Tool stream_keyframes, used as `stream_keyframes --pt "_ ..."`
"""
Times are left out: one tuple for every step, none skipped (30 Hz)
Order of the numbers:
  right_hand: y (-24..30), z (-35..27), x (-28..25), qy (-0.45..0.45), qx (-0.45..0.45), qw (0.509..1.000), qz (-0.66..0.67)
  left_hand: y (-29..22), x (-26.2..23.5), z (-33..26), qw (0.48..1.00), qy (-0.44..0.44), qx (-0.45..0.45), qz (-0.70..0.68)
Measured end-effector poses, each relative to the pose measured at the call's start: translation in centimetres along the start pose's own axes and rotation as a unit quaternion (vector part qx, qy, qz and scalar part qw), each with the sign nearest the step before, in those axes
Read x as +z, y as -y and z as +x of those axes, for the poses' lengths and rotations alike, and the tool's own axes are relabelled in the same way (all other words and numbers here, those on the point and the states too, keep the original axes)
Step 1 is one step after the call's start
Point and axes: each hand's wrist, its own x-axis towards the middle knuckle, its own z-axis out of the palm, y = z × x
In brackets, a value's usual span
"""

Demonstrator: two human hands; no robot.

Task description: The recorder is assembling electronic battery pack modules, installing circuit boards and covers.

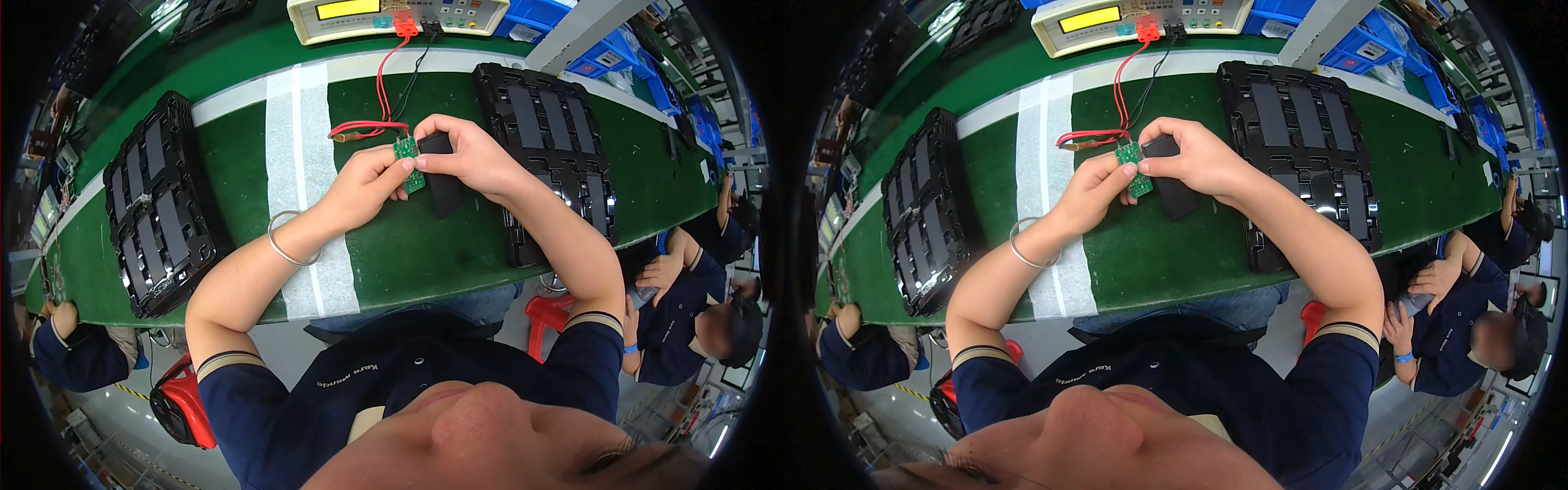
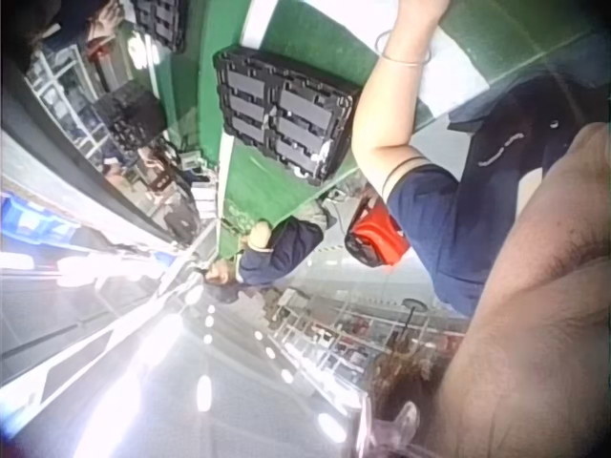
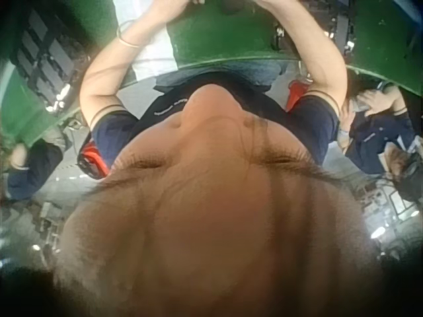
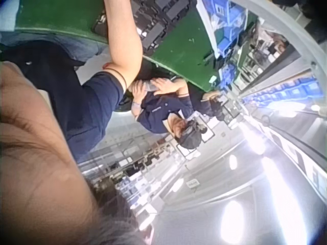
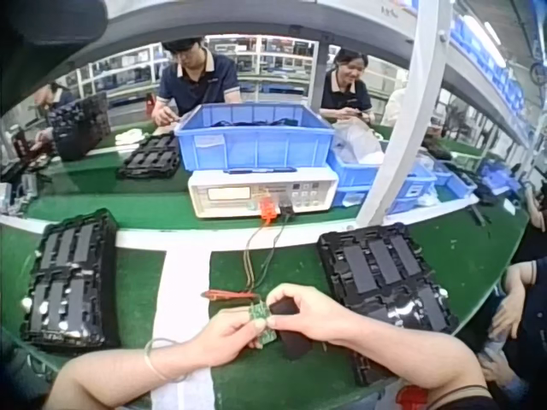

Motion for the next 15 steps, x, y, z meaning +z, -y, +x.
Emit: stream_keyframes --pt "0.1 -0.1 -0.1 -0.004 0.0 1.0 0.0 -0.1 0.0 0.2 1.0 0.004 0.001 -0.001" --pt "0.3 -0.3 -0.2 -0.006 0.002 1.0 -0.003 -0.2 0.1 0.3 1.0 0.006 -0.001 -0.007" --pt "0.2 -0.2 -0.1 0.001 0.001 1.0 -0.003 -0.2 0.1 0.1 1.0 0.001 -0.005 -0.008" --pt "0.2 -0.1 0.0 0.008 0.0 1.0 -0.004 -0.2 0.1 0.0 1.0 -0.004 -0.009 -0.009" --pt "0.0 0.1 0.0 0.013 0.0 1.0 -0.004 -0.3 0.2 -0.2 1.0 -0.009 -0.011 -0.002" --pt "0.1 0.1 0.1 0.015 0.002 1.0 -0.007 -0.5 0.2 -0.2 1.0 -0.009 -0.011 0.002" --pt "0.1 0.0 0.1 0.017 0.003 1.0 -0.009 -0.6 0.2 -0.3 1.0 -0.01 -0.01 0.007" --pt "0.2 0.0 0.3 0.006 -0.007 1.0 -0.028 -0.5 0.2 -0.3 1.0 -0.015 -0.009 0.01" --pt "0.5 -0.3 0.4 -0.009 -0.015 0.999 -0.046 -0.2 0.1 -0.1 1.0 -0.016 -0.008 0.011" --pt "0.7 -0.4 0.5 -0.025 -0.022 0.997 -0.064 -0.1 0.1 0.1 1.0 -0.017 -0.007 0.013" --pt "0.9 -0.6 0.5 -0.036 -0.064 0.992 -0.104 -0.1 0.1 0.2 1.0 -0.018 -0.005 0.011" --pt "0.9 -0.7 0.4 -0.046 -0.106 0.983 -0.143 0.0 0.1 0.3 1.0 -0.021 -0.005 0.009" --pt "0.9 -0.9 0.3 -0.056 -0.146 0.971 -0.181 0.0 0.2 0.4 1.0 -0.022 -0.004 0.008" --pt "1.0 -1.2 0.0 -0.05 -0.158 0.973 -0.163 0.2 0.2 0.6 1.0 -0.024 -0.008 0.008" --pt "1.2 -1.4 -0.1 -0.038 -0.171 0.974 -0.145 0.4 0.1 0.4 0.999 -0.032 -0.011 0.011"
